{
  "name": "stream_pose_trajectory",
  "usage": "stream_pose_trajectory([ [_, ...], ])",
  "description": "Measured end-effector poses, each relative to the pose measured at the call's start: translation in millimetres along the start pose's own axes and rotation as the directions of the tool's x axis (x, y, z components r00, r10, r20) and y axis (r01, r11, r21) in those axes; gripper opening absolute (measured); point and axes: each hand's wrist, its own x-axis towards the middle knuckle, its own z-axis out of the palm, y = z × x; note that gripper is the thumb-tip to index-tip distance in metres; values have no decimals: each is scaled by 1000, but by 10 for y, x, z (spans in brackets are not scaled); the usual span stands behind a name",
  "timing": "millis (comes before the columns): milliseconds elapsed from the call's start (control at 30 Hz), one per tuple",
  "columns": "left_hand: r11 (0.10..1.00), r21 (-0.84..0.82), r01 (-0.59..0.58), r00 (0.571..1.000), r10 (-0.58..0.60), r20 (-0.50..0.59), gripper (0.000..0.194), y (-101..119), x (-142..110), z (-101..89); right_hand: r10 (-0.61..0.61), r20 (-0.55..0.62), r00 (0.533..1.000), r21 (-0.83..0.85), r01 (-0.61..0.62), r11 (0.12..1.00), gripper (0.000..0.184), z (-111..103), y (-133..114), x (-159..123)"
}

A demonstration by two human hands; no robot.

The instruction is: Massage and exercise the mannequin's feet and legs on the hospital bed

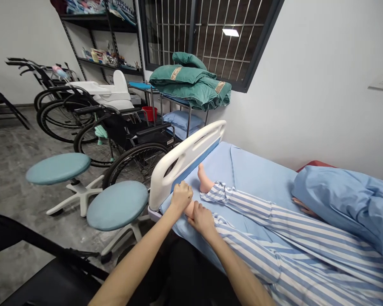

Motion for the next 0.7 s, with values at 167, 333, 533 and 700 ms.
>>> stream_pose_trajectory([
  [167, 986, -33, 165, 968, -168, -188, 37, 42, -204, 191, 6, 9, 1000, 11, -6, 1000, 43, -42, -25, -18],
  [333, 949, -124, 290, 921, -312, -232, 38, 74, -319, 268, 24, 18, 1000, 6, -24, 1000, 43, -56, -43, -22],
  [533, 904, -177, 389, 901, -414, -131, 51, 37, -362, 153, 35, -15, 999, 30, -34, 999, 45, -29, -46, -27],
  [700, 893, -113, 436, 897, -441, -21, 60, -92, -185, -71, 35, -27, 999, 55, -33, 998, 53, -11, -40, 8],
])
